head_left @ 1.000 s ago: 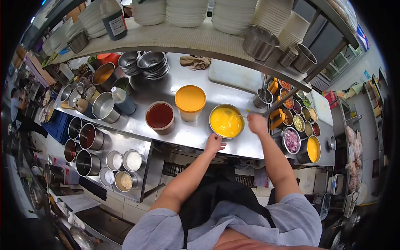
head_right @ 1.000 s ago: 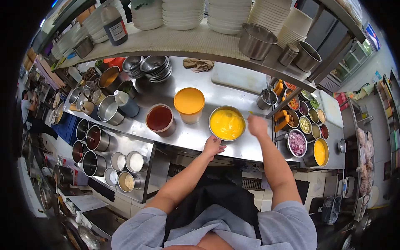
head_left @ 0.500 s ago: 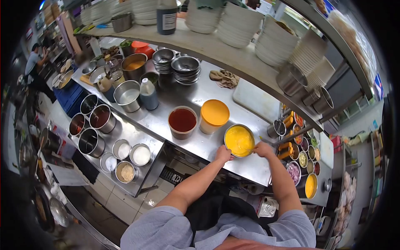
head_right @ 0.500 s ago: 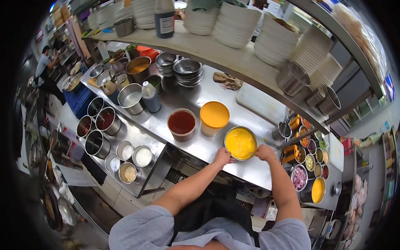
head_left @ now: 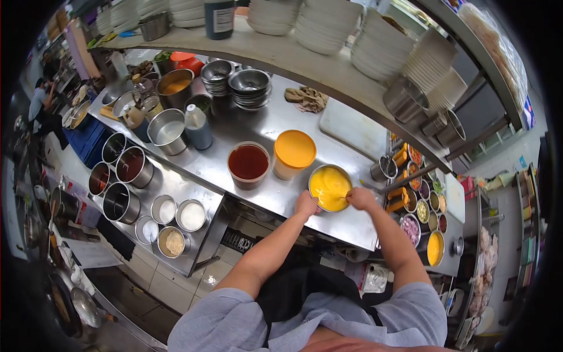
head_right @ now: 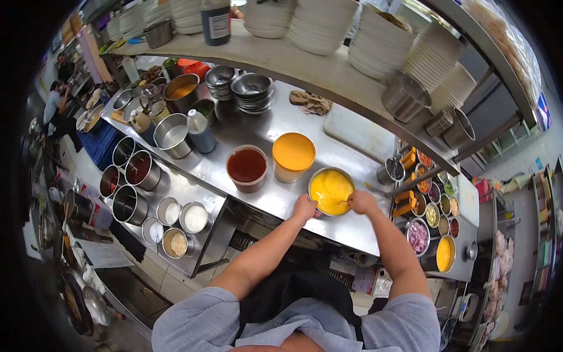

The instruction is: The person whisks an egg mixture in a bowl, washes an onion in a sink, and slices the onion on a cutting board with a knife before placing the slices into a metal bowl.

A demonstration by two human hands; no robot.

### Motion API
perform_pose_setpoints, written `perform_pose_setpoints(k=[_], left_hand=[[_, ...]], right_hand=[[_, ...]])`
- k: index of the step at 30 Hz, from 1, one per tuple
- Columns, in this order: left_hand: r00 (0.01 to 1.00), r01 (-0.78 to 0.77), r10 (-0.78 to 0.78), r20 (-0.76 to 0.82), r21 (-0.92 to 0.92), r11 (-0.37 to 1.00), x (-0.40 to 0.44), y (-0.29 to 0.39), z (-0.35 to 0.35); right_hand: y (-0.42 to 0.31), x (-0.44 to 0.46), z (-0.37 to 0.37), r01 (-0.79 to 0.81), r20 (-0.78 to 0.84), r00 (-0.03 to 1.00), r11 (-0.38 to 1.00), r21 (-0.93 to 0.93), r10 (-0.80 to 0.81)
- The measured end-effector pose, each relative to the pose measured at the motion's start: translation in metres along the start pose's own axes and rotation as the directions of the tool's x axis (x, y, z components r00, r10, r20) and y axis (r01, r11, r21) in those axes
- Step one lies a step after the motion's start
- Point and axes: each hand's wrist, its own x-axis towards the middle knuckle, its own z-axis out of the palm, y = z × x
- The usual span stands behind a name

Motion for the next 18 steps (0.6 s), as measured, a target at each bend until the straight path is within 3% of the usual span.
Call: perform_pose_setpoints(k=[2, 3, 4, 6, 9, 10, 11, 13, 14, 17, 18], left_hand=[[0.988, -0.041, 0.042, -0.148, 0.012, 0.999, 0.001, -0.003, 0.001], [0.977, -0.106, 0.099, -0.190, -0.025, 0.994, -0.001, -0.002, 0.002], [0.968, -0.158, 0.146, -0.206, -0.046, 0.986, -0.009, 0.005, 0.003], [0.977, -0.135, 0.134, -0.163, 0.000, 0.991, -0.011, 0.012, 0.002], [0.992, -0.117, 0.116, -0.054, -0.030, 0.993, -0.014, 0.019, -0.008], [0.992, -0.112, 0.110, -0.066, -0.018, 0.994, -0.018, 0.023, -0.008], [0.993, -0.106, 0.105, -0.061, -0.014, 0.994, -0.015, 0.018, -0.008], [0.991, -0.132, 0.131, -0.042, -0.036, 0.991, -0.005, 0.014, -0.008], [0.991, -0.133, 0.131, -0.039, -0.032, 0.991, -0.003, 0.011, -0.008], [0.997, -0.069, 0.069, -0.041, -0.012, 0.998, -0.010, 0.016, -0.008], [0.997, -0.069, 0.069, -0.038, -0.010, 0.998, -0.010, 0.017, -0.008]], right_hand=[[0.041, 0.023, 0.000, -0.106, 0.076, 0.991, 0.993, -0.053, 0.110], [0.035, 0.022, -0.002, -0.254, -0.078, 0.966, 0.963, -0.091, 0.248], [0.016, 0.015, -0.007, -0.279, -0.122, 0.956, 0.957, -0.079, 0.268], [-0.009, 0.008, 0.007, -0.103, -0.105, 0.989, 0.994, -0.028, 0.100], [0.022, 0.011, -0.008, -0.068, 0.047, 0.997, 0.991, 0.119, 0.063], [0.024, 0.013, -0.012, -0.165, -0.024, 0.986, 0.984, 0.073, 0.167], [0.017, 0.010, -0.004, -0.172, -0.019, 0.985, 0.982, 0.077, 0.174], [0.000, 0.008, 0.008, -0.045, -0.066, 0.997, 0.998, 0.032, 0.047], [0.013, 0.015, 0.014, 0.023, 0.012, 1.000, 0.999, 0.042, -0.023], [0.036, 0.018, -0.009, -0.110, -0.033, 0.993, 0.994, 0.014, 0.110], [0.004, 0.003, -0.026, -0.182, -0.037, 0.983, 0.983, -0.002, 0.181]])
